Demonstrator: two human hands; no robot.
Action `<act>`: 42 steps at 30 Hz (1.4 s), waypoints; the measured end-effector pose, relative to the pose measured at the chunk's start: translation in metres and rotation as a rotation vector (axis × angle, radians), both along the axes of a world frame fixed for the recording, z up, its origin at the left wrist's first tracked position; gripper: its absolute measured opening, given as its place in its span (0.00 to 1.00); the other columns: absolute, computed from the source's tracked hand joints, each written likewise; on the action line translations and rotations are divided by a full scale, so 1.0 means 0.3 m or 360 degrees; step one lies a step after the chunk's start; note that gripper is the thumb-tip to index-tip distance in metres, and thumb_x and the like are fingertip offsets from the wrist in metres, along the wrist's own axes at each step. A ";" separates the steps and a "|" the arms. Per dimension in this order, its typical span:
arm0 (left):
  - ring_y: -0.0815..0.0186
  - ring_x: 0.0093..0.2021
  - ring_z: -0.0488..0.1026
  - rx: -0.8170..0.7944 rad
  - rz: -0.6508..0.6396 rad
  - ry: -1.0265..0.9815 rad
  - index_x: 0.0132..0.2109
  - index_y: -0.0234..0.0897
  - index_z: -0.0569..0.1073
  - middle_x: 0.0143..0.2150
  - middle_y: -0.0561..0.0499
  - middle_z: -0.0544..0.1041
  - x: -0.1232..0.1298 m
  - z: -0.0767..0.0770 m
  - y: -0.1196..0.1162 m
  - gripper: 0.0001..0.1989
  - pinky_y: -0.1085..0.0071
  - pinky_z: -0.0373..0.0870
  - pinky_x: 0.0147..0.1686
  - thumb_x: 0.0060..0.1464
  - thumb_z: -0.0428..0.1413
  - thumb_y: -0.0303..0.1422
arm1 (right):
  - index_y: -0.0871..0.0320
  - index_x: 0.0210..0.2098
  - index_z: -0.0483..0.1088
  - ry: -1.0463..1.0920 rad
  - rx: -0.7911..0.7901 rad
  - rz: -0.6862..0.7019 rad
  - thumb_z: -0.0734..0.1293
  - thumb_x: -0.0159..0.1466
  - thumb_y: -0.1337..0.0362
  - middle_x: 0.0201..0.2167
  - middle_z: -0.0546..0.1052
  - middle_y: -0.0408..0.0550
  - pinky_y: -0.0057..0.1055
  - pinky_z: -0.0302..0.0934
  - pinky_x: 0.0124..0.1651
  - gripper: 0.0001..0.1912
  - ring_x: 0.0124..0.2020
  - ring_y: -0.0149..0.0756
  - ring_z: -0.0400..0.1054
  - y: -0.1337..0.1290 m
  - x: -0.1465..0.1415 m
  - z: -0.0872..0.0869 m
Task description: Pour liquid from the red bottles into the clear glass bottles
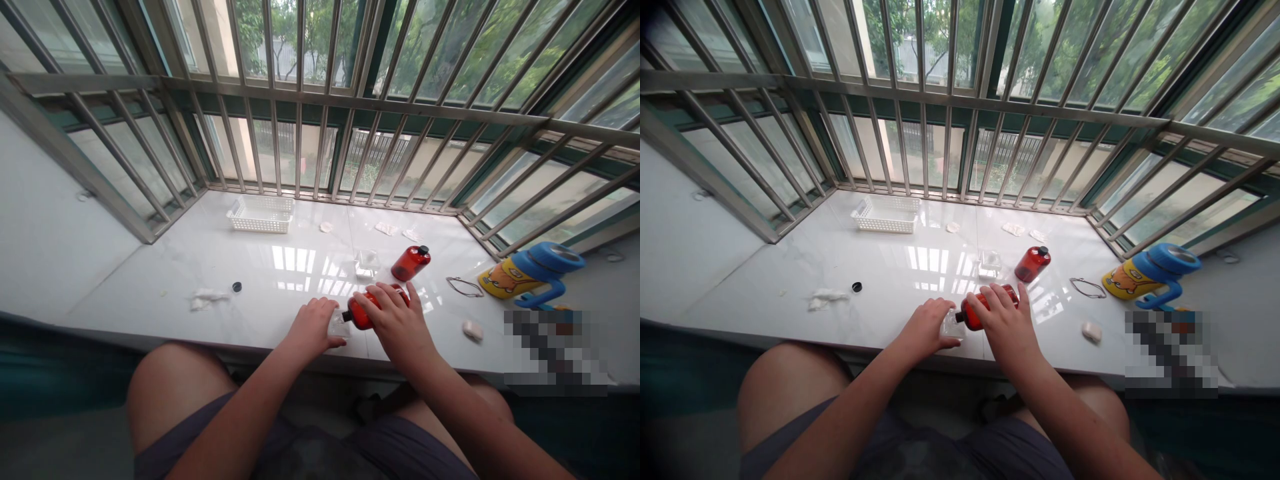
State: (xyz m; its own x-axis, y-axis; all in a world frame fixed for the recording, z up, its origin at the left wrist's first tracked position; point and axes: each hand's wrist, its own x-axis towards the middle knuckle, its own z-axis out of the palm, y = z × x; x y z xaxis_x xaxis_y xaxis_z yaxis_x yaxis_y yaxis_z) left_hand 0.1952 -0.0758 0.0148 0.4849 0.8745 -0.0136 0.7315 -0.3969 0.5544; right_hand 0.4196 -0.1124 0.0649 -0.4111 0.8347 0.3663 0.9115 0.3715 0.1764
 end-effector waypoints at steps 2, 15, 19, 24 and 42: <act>0.46 0.57 0.75 -0.0005 0.0000 0.0003 0.61 0.40 0.73 0.57 0.44 0.79 0.000 0.002 0.000 0.38 0.53 0.73 0.56 0.46 0.77 0.44 | 0.48 0.64 0.72 -0.0004 -0.0002 0.0001 0.68 0.68 0.74 0.61 0.78 0.52 0.62 0.35 0.76 0.27 0.67 0.52 0.65 0.000 0.000 0.001; 0.47 0.58 0.74 -0.0022 -0.0006 0.0026 0.61 0.40 0.72 0.57 0.44 0.79 0.000 0.009 0.001 0.38 0.52 0.73 0.56 0.47 0.77 0.44 | 0.48 0.63 0.72 -0.0042 -0.0002 0.0014 0.69 0.67 0.74 0.62 0.77 0.52 0.62 0.35 0.77 0.28 0.67 0.53 0.65 0.003 -0.002 0.007; 0.46 0.58 0.74 -0.0015 -0.0008 0.0040 0.61 0.39 0.72 0.58 0.44 0.79 0.001 0.012 0.001 0.38 0.52 0.73 0.56 0.46 0.77 0.44 | 0.48 0.63 0.72 -0.0059 0.0015 0.0021 0.68 0.67 0.74 0.62 0.78 0.52 0.62 0.35 0.77 0.27 0.67 0.53 0.65 0.004 -0.002 0.010; 0.46 0.58 0.75 0.0000 -0.0011 0.0046 0.61 0.39 0.72 0.58 0.44 0.79 0.001 0.016 -0.002 0.38 0.52 0.73 0.56 0.47 0.77 0.44 | 0.48 0.63 0.72 -0.0059 0.0026 0.0033 0.68 0.68 0.74 0.62 0.78 0.53 0.61 0.35 0.77 0.26 0.67 0.52 0.65 0.005 0.000 0.012; 0.46 0.59 0.74 -0.0012 -0.0007 0.0044 0.61 0.42 0.72 0.58 0.44 0.78 0.000 0.010 -0.001 0.37 0.53 0.72 0.57 0.47 0.77 0.44 | 0.48 0.64 0.71 -0.0030 0.0024 0.0045 0.68 0.67 0.74 0.62 0.77 0.52 0.61 0.35 0.77 0.28 0.68 0.52 0.64 0.003 0.003 0.006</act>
State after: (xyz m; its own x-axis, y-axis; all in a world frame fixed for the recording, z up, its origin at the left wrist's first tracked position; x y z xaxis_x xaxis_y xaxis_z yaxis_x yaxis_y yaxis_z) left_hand 0.1953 -0.0762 0.0179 0.4883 0.8720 -0.0340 0.7449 -0.3962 0.5369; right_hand 0.4204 -0.1115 0.0666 -0.4411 0.8173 0.3707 0.8973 0.3940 0.1990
